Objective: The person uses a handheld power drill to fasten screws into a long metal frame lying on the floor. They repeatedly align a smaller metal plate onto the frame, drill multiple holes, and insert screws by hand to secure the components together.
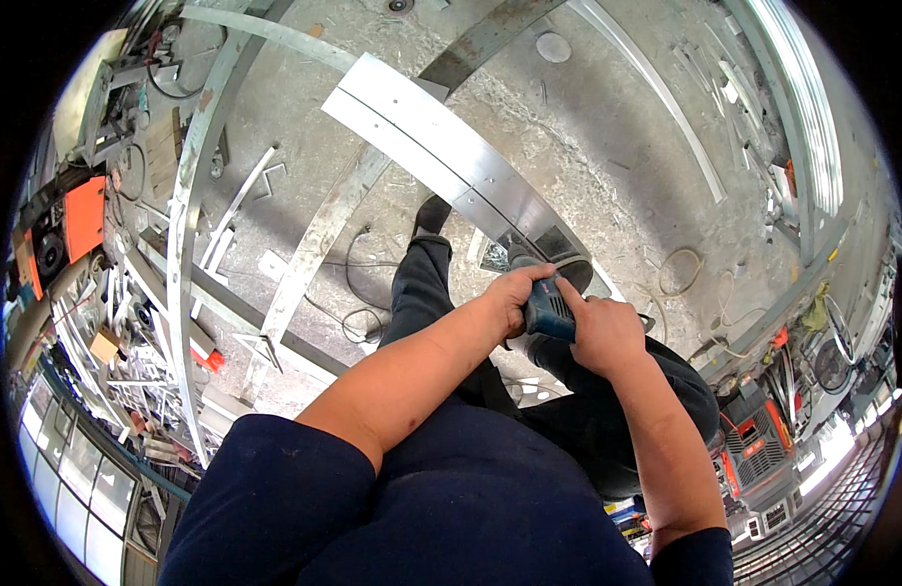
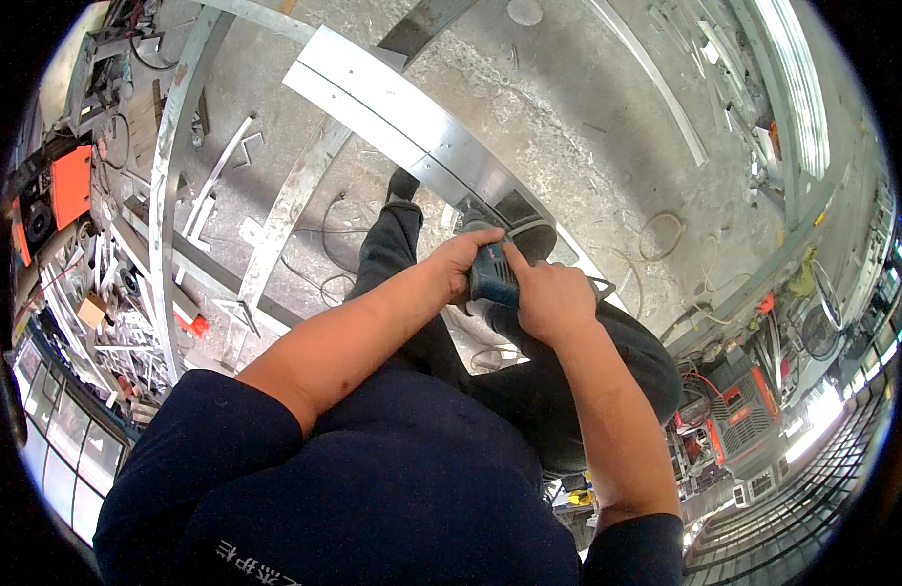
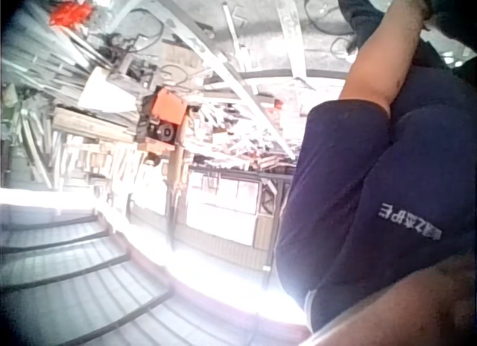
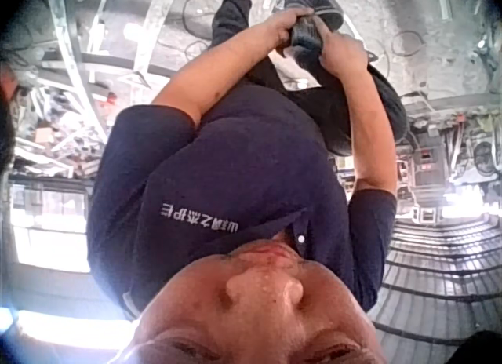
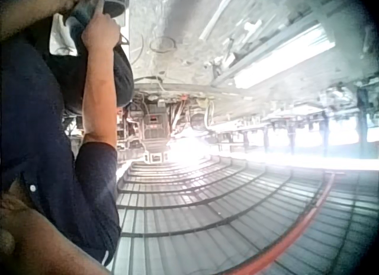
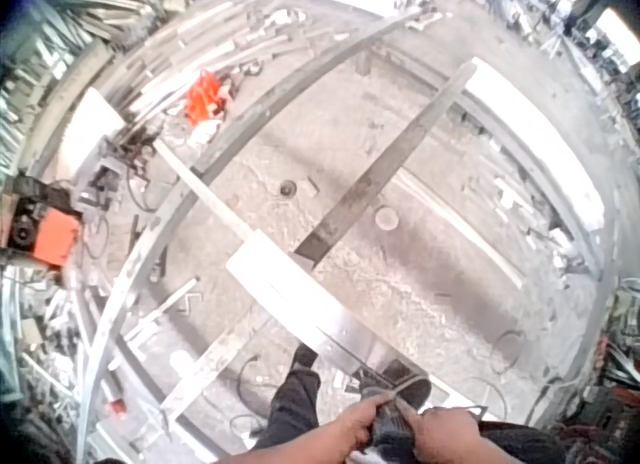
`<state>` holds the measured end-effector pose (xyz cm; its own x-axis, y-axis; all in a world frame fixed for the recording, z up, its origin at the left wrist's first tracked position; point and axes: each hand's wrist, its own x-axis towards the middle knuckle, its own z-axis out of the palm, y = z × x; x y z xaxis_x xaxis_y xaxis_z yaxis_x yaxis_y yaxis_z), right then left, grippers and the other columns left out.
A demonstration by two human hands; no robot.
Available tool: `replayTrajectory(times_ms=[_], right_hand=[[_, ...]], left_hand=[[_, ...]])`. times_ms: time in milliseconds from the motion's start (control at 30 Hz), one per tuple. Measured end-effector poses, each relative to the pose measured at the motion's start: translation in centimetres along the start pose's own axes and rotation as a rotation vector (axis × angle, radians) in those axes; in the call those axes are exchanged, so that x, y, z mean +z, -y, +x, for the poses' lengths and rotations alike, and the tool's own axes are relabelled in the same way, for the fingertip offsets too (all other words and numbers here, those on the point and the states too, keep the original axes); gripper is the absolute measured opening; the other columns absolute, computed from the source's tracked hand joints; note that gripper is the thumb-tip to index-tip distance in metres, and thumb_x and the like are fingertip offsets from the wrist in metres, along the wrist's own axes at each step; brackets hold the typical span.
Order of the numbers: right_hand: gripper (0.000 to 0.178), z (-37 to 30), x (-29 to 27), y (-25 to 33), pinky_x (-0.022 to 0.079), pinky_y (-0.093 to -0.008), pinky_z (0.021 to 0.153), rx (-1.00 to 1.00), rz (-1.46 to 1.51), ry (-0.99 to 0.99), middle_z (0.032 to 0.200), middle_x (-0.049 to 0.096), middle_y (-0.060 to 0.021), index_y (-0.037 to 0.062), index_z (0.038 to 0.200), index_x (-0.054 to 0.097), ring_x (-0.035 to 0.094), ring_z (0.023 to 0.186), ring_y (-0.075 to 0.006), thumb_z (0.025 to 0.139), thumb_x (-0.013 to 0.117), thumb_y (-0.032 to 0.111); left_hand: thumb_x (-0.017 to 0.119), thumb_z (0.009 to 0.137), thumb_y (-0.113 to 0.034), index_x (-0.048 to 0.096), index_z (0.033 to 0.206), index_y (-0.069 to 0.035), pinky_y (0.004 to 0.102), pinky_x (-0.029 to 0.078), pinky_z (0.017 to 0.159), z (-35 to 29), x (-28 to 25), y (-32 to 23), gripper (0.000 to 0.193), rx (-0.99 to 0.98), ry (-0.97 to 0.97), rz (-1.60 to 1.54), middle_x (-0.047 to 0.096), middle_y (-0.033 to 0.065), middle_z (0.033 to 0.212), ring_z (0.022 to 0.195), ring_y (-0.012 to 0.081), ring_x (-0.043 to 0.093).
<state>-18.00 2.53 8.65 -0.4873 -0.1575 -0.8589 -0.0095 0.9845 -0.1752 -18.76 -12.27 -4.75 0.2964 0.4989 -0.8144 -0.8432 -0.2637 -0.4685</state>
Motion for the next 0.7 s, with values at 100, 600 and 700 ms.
replayTrajectory(times_ms=[100, 600, 700], right_hand=[[0.087, 0.3, -0.3, 0.0, 0.057, -0.0457, 0.074, 0.0, 0.003, 0.0, 0.092, 0.072, -0.0129, 0.0194, 0.152, 0.043, 0.073, 0.085, -0.0326, 0.072, 0.074, 0.015], [0.079, 0.8, -2.2, -0.4, 0.057, -0.0455, 0.075, -0.018, 0.004, 0.043, 0.093, 0.074, -0.012, 0.02, 0.15, 0.047, 0.073, 0.087, -0.0324, 0.075, 0.07, 0.015], [0.083, 1.6, -0.8, -0.2, 0.057, -0.0462, 0.074, -0.012, 0.003, 0.0, 0.092, 0.073, -0.012, 0.0207, 0.151, 0.046, 0.073, 0.085, -0.0332, 0.073, 0.072, 0.016]], left_hand=[[0.067, 0.099, -0.03, 0.064, 0.107, -0.005, 0.046, 0.062, 0.082, -0.3, 0.1, -0.4, 0.026, -0.003, -0.007, 0.033, 0.073, 0.0109, 0.094, 0.083, 0.0285, 0.074], [0.067, 0.098, -0.031, 0.064, 0.107, -0.005, 0.0466, 0.061, 0.084, 0.9, -0.3, -0.7, 0.028, 0.025, 0.024, 0.006, 0.074, 0.0107, 0.096, 0.084, 0.0284, 0.074], [0.068, 0.098, -0.031, 0.064, 0.109, -0.005, 0.0464, 0.061, 0.085, 1.6, -1.3, -0.5, 0.028, 0.032, 0.068, 0.024, 0.074, 0.0106, 0.097, 0.085, 0.0285, 0.074]])
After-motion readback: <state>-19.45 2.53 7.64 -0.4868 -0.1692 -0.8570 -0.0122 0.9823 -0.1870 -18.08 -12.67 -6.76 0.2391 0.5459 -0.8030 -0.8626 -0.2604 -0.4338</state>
